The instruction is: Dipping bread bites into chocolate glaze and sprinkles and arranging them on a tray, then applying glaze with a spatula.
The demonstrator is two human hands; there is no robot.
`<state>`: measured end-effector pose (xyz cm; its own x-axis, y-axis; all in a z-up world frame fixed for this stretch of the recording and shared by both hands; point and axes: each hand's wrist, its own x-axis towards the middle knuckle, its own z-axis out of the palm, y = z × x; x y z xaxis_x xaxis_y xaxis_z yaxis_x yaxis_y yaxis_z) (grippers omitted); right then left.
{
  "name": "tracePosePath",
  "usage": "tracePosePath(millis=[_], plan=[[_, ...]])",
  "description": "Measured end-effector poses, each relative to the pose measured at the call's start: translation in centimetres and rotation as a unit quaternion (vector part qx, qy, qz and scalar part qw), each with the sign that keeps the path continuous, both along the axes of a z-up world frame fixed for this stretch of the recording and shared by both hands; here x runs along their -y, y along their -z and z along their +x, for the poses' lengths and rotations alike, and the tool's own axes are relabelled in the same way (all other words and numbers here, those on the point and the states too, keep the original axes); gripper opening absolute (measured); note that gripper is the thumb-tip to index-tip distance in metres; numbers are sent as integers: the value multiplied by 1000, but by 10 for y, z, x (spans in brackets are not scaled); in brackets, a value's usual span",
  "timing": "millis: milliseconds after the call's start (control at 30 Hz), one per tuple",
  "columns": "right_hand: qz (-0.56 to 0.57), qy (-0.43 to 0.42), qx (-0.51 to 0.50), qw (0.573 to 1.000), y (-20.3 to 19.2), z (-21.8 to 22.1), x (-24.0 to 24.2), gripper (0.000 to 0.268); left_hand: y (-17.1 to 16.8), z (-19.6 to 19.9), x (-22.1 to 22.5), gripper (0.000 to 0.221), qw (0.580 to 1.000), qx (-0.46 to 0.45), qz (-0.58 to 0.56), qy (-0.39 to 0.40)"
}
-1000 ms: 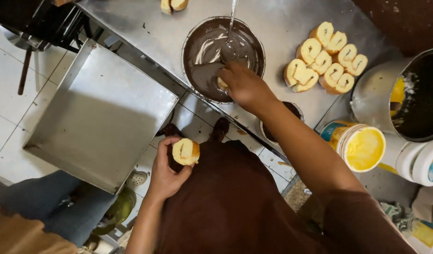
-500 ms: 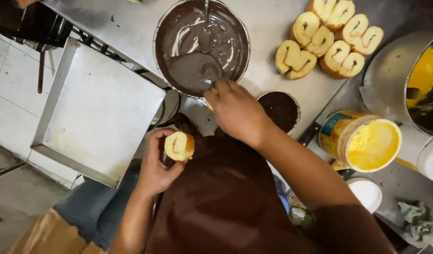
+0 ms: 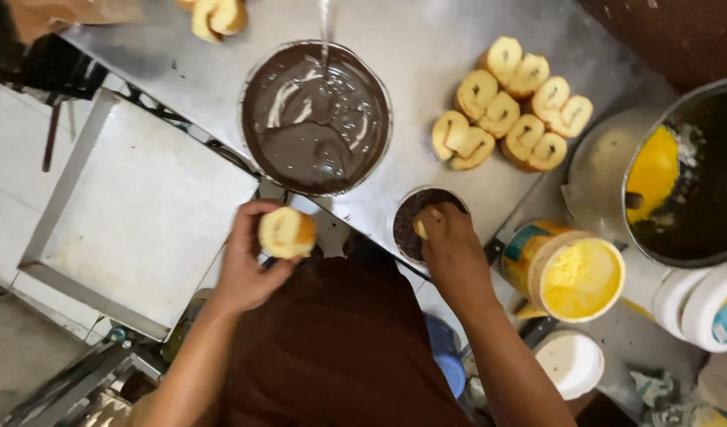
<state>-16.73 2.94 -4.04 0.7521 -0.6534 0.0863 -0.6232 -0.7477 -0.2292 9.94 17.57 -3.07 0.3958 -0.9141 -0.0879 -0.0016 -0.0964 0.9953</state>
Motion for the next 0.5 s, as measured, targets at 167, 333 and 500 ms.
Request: tracePosePath(millis=[167,333,500], plan=[[-49,21,5,999,-13,5,2,35,-24,-6,20,62,998,26,-11,59],[-62,52,-32,996,-19,1,0,41,-27,-1,11,62,998,27,-17,61],[371,220,271,861,-37,-15,6,49,-21,7,-22,60,999,37,1,32]])
